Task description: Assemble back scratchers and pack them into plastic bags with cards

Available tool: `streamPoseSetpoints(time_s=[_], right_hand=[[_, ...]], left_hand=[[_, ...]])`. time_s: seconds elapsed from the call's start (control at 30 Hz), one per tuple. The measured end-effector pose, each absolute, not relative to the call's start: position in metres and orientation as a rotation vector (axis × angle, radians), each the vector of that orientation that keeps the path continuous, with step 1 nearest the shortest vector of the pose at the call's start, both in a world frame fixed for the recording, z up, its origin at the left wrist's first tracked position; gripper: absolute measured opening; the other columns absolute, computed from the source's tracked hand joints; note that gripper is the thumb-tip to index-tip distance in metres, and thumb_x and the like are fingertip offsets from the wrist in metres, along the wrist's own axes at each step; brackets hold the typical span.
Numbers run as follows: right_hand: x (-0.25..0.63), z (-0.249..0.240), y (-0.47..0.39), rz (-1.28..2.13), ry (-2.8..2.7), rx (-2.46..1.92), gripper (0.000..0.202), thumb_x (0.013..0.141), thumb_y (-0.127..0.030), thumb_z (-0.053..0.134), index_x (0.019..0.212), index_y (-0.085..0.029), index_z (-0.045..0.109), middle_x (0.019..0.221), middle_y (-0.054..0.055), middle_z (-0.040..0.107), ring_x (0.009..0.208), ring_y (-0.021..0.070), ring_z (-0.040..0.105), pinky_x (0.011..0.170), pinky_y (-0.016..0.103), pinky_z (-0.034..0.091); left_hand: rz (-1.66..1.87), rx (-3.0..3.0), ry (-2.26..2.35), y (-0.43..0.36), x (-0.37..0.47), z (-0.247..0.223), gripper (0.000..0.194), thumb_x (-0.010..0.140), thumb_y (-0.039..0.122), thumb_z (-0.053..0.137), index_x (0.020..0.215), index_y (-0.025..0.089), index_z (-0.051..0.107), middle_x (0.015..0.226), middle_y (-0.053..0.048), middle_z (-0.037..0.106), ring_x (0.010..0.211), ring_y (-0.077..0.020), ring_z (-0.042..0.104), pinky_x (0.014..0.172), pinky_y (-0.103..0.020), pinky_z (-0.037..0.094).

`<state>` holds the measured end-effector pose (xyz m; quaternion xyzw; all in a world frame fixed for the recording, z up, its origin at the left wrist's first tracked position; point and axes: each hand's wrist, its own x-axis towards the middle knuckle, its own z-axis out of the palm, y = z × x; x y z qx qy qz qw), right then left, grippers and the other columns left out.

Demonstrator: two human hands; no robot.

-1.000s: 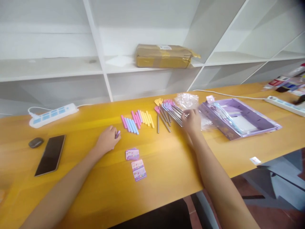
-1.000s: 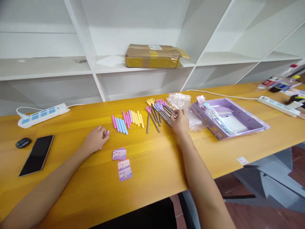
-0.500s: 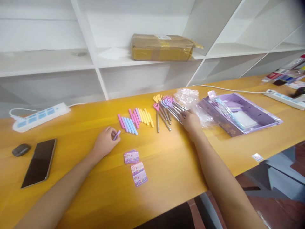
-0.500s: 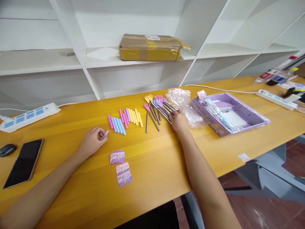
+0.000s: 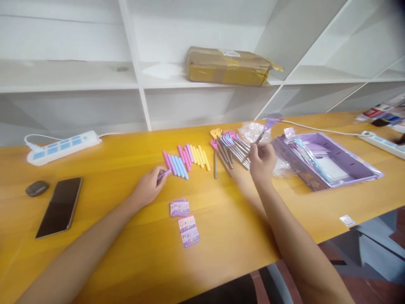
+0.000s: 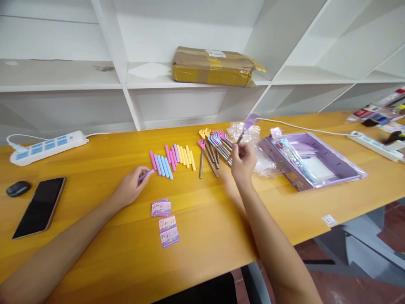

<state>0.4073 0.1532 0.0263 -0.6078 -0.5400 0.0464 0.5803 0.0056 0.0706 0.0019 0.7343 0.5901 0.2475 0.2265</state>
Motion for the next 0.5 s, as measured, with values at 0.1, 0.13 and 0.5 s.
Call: streamPoseSetpoints(time_s=[0.1,0.13,0.5], right_hand=[[0.346,0.038,0.119,0.766,-1.184,-1.150,0.038,0.101,-0.059,0.057,0.098,-0.021,0.060,0.067,-0.002,0.050,0.059,0.0125,0.047,0.059,0.026,0.040],[0.326,0.038,0.107,0.948,-1.167,-1.067,0.038,0.101,-0.060,0.059,0.099,-0.022,0.060,0.064,-0.003,0.048,0.057,0.0119,0.046,0.057,0.026,0.038],[0.280,-0.008,0.080,1.450,-0.981,-0.915,0.045,0.090,-0.062,0.069,0.097,-0.018,0.069,0.069,-0.001,0.059,0.049,0.0085,0.041,0.049,0.026,0.032]], left_hand=[[0.671,2.097,1.532,0.070,0.006,0.002,0.031,0.108,0.044,0.042,0.129,0.027,0.057,0.128,-0.009,0.073,0.116,-0.0274,0.070,0.099,-0.041,0.052],[0.664,2.127,1.501,0.069,0.007,0.003,0.032,0.109,0.044,0.040,0.130,0.027,0.058,0.131,-0.009,0.072,0.120,-0.0272,0.069,0.102,-0.042,0.051],[0.537,2.232,1.324,0.064,0.010,0.011,0.039,0.108,0.042,0.041,0.136,0.035,0.066,0.137,-0.003,0.074,0.117,-0.0247,0.071,0.105,-0.040,0.052]])
